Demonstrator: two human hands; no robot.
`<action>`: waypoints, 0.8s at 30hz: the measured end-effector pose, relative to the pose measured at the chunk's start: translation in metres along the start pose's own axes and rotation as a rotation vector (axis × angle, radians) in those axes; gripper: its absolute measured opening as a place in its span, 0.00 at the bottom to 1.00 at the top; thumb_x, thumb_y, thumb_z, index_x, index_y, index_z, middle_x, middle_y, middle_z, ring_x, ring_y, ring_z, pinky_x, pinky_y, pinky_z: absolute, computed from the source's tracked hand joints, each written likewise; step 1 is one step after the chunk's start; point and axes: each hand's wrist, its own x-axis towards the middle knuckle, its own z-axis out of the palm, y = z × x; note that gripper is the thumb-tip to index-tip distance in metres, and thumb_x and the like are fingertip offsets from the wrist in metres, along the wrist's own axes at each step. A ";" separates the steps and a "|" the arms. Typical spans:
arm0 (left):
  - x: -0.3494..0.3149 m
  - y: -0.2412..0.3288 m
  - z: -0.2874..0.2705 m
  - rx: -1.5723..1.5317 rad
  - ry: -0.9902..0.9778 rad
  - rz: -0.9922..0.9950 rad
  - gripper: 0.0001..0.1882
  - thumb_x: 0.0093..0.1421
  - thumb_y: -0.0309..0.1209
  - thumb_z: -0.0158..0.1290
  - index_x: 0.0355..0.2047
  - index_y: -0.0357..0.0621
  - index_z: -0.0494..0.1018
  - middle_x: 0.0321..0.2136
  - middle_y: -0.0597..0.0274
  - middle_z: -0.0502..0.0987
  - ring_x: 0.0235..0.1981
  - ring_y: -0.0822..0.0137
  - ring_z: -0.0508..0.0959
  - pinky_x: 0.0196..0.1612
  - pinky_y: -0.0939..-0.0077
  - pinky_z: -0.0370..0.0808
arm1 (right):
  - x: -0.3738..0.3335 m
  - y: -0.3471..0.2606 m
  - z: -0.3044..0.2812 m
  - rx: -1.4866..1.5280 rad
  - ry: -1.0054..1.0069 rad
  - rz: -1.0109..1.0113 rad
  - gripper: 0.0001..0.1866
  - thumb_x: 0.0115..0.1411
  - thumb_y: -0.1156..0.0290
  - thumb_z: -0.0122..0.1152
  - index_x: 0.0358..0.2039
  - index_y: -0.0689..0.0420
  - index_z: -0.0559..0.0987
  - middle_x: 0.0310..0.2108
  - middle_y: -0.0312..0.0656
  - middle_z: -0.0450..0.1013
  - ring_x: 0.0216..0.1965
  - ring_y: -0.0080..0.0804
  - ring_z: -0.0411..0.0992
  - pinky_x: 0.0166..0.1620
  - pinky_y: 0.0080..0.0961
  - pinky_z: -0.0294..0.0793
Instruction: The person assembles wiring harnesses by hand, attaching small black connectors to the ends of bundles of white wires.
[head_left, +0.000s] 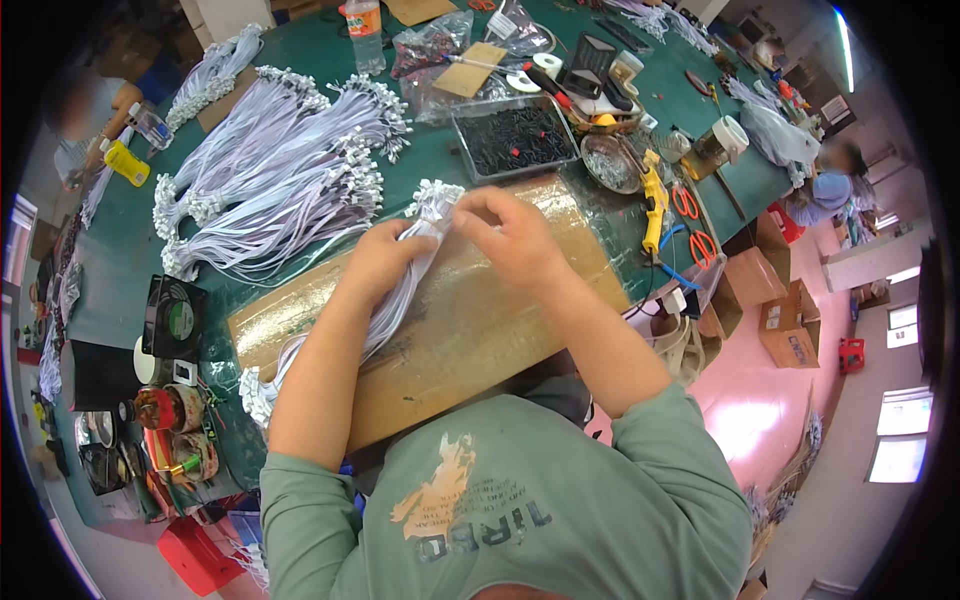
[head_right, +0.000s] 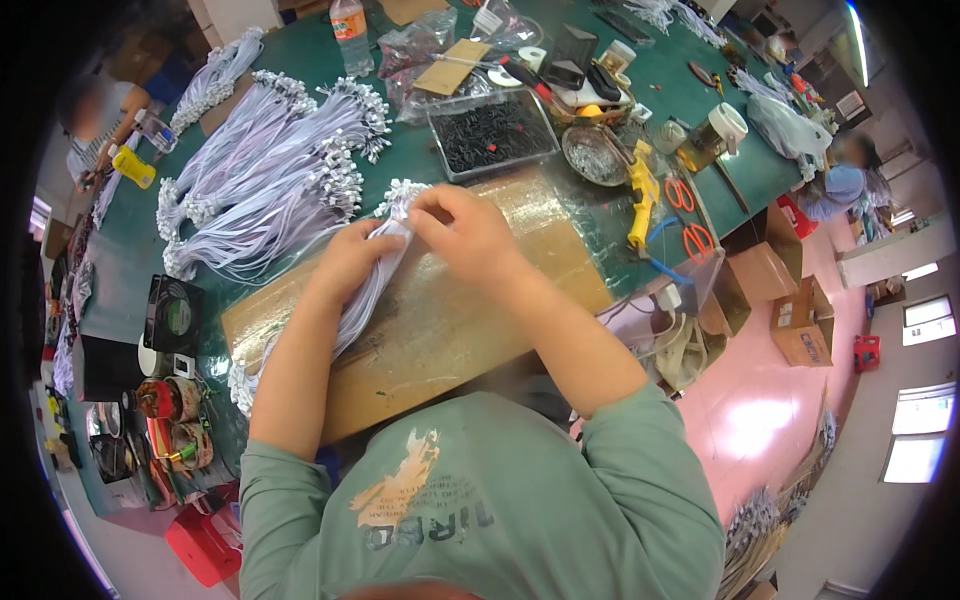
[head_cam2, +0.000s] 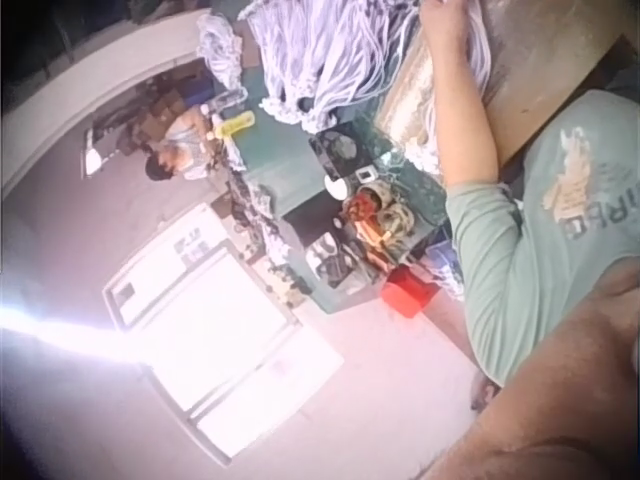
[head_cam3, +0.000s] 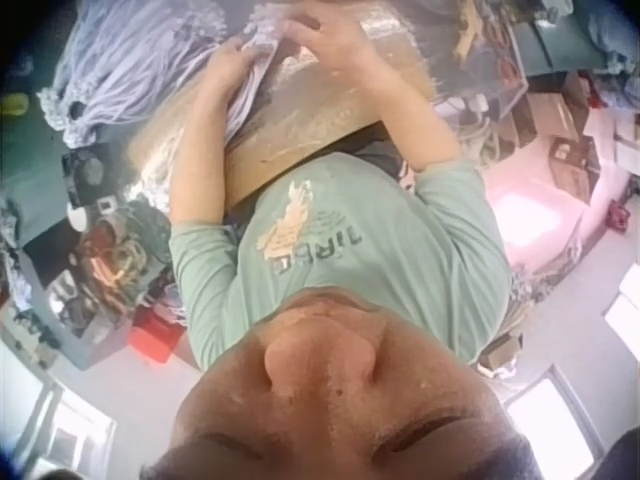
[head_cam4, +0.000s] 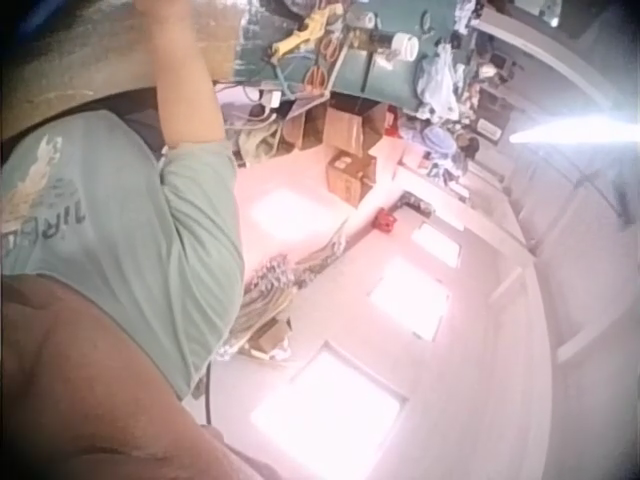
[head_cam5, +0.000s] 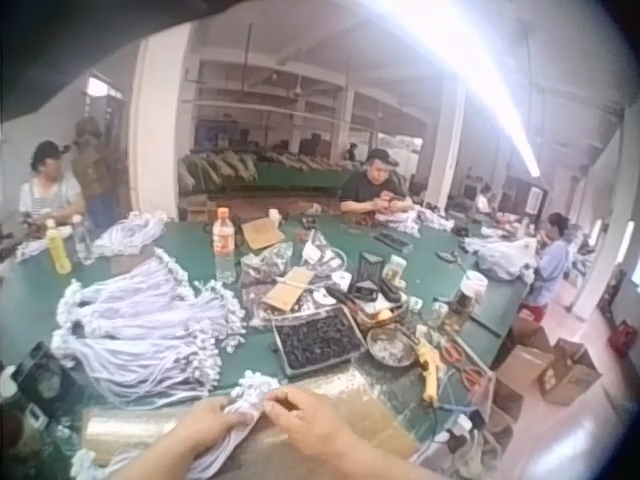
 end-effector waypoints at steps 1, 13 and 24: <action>0.002 -0.003 0.000 0.011 -0.002 0.007 0.20 0.50 0.36 0.59 0.40 0.33 0.78 0.29 0.56 0.80 0.29 0.67 0.77 0.35 0.73 0.72 | -0.006 0.002 0.004 -0.229 0.080 -0.006 0.09 0.60 0.68 0.61 0.38 0.59 0.80 0.34 0.40 0.77 0.37 0.28 0.76 0.41 0.25 0.74; -0.009 0.003 0.010 0.363 0.093 0.095 0.23 0.51 0.40 0.57 0.44 0.39 0.77 0.36 0.47 0.80 0.38 0.56 0.80 0.43 0.67 0.74 | -0.006 0.044 0.038 -1.006 0.237 -0.385 0.04 0.55 0.69 0.57 0.29 0.53 0.78 0.25 0.40 0.75 0.27 0.40 0.76 0.30 0.33 0.76; -0.012 0.009 0.010 0.471 0.063 0.117 0.27 0.48 0.39 0.56 0.49 0.41 0.75 0.41 0.43 0.79 0.45 0.49 0.79 0.49 0.63 0.73 | 0.002 0.039 0.023 -0.941 0.086 -0.265 0.06 0.51 0.69 0.57 0.29 0.56 0.76 0.30 0.43 0.75 0.31 0.43 0.76 0.35 0.39 0.76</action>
